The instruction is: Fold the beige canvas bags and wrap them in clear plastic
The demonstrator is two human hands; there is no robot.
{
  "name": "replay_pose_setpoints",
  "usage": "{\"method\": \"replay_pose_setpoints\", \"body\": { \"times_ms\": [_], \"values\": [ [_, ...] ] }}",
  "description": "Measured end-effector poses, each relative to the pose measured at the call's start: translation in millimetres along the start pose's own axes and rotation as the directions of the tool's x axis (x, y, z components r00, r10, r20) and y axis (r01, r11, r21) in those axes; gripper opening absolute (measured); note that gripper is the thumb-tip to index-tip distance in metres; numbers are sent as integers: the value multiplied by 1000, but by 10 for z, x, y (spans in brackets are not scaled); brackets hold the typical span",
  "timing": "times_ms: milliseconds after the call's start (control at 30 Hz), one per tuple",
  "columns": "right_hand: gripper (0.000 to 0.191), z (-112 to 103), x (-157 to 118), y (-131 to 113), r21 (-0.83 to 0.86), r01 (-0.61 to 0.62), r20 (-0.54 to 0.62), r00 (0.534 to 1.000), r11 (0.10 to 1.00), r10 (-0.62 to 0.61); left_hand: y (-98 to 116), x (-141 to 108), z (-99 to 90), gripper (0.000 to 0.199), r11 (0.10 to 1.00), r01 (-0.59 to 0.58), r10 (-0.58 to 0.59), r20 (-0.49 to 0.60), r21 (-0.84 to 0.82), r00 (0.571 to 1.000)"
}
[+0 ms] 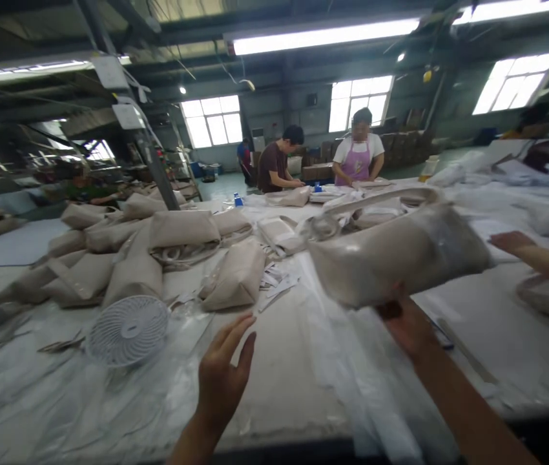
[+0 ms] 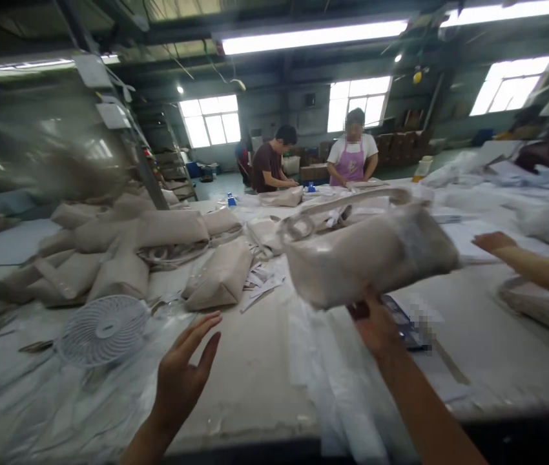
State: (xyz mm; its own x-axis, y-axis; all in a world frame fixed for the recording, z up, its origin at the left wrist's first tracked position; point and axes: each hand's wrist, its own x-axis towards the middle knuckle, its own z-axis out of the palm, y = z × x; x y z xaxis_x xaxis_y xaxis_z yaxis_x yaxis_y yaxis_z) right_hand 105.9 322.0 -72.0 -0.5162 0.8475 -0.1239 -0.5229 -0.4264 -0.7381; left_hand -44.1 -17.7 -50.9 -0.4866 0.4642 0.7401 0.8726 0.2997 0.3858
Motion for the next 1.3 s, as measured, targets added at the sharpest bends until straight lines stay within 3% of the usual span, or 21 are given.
{"method": "replay_pose_setpoints", "body": {
  "times_ms": [67,133,233,333,400,500,633,700,733,767,800,867,933,1000,1067,1133,1300],
  "values": [
    [21,79,265,-140,-18,-8,-24,1000,1000,7,-281,53,110,29,994,101,-101,6,52,995],
    [22,139,254,-65,-111,-109,29,993,988,113,-580,194,279,32,975,184,-191,47,121,980],
    [37,177,-154,371,-300,-292,206,910,908,360,-973,544,624,46,923,269,-323,176,276,930],
    [49,177,-630,888,-460,-351,255,827,815,501,-1246,880,1000,67,882,318,-396,179,348,901],
    [54,160,-824,1127,-505,-362,225,821,784,524,-1360,1005,1196,76,844,362,-453,164,395,876],
    [59,96,-906,1288,-554,-341,178,843,760,508,-1459,1040,1308,59,838,360,-463,186,411,866],
    [57,10,-804,1276,-666,-161,252,870,728,423,-1534,978,1059,42,890,273,-374,243,366,895],
    [45,43,-726,1227,-753,103,380,874,650,302,-1558,932,806,41,917,223,-316,263,330,911],
    [38,90,-688,1200,-768,279,476,851,576,222,-1560,896,665,41,931,198,-287,276,308,917],
    [33,157,-651,1172,-745,464,587,798,480,139,-1551,845,520,41,943,174,-259,296,284,919],
    [32,241,-618,1147,-682,632,698,713,369,68,-1531,776,378,42,958,143,-222,324,251,919],
    [47,436,-571,1106,-495,857,866,499,147,6,-1446,574,120,45,989,47,-100,394,142,913],
    [73,613,-559,1082,-333,943,940,333,-13,68,-1304,304,-86,46,998,-59,52,451,3,891],
    [101,716,-586,1077,-259,964,939,266,-58,219,-1119,18,-236,46,992,-89,122,501,-88,857],
    [117,738,-642,1087,-267,963,887,261,-40,380,-918,-210,-334,45,995,-25,76,585,-95,807],
    [117,713,-698,1107,-309,950,829,287,-35,480,-738,-320,-377,49,999,38,-3,663,-38,749],
    [108,697,-719,1174,-358,933,803,328,-38,497,-576,-179,-167,110,988,-51,-77,747,147,660]
  ]
}}
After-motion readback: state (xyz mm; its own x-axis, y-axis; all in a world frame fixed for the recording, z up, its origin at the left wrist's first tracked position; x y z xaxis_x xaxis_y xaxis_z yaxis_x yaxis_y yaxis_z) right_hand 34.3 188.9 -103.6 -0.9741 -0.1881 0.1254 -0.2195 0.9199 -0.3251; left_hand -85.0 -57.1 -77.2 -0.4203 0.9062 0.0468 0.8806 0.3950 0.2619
